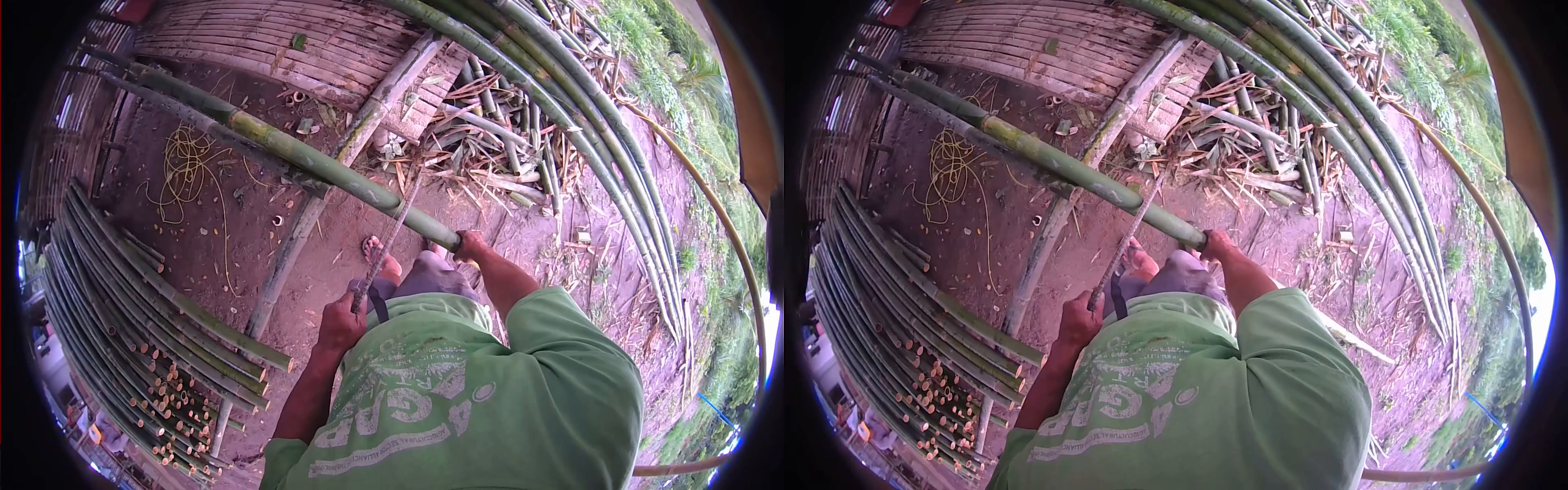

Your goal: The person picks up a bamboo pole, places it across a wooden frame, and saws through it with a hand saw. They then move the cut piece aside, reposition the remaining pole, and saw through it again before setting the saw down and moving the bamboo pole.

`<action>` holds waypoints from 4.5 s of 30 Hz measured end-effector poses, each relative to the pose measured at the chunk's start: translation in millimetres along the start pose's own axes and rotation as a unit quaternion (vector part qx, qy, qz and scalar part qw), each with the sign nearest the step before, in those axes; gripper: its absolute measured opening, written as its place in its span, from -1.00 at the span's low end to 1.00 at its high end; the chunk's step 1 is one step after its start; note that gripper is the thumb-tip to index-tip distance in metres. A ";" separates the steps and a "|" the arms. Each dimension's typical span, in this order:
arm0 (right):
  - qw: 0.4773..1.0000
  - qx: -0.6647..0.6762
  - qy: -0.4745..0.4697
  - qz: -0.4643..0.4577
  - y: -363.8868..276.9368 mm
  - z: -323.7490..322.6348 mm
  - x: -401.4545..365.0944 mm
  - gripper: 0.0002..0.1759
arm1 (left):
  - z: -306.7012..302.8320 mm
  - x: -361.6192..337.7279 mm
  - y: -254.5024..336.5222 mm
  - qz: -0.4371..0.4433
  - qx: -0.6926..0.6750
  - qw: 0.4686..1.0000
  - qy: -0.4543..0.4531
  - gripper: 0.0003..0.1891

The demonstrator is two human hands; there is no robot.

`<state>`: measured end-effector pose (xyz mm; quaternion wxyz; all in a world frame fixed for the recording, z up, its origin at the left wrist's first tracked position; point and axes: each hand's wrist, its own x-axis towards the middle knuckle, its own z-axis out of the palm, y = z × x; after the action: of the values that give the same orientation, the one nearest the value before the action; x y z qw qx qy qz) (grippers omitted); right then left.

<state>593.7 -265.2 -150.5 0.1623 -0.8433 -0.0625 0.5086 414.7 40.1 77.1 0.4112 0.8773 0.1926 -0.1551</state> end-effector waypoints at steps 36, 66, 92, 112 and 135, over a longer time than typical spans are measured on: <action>0.995 0.042 0.069 -0.056 -121.1 -40.0 10.4 -0.28 | 33.5 -28.2 68.3 -0.053 0.083 0.995 0.032 -0.73; 0.996 -0.042 0.029 -0.080 -128.1 -50.3 10.7 -0.50 | 45.5 31.1 94.9 -0.108 0.086 0.990 0.000 -0.74; 0.998 -0.020 0.006 -0.066 -117.8 -40.7 -3.8 -0.46 | 23.5 3.4 129.7 -0.138 0.098 0.985 0.018 -0.78; 0.995 -0.053 -0.013 -0.077 -113.9 -35.8 -2.7 -0.42 | 41.5 -20.4 126.3 -0.133 0.102 0.986 -0.007 -0.80; 0.994 -0.040 -0.001 -0.098 -111.4 -34.0 4.0 -0.35 | 104.8 96.8 30.1 -0.034 0.094 0.993 0.058 -0.70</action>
<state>632.2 -166.6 -101.7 0.1776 -0.8384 -0.1650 0.4882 501.8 -39.0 -9.0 0.3095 0.9126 0.2303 -0.1355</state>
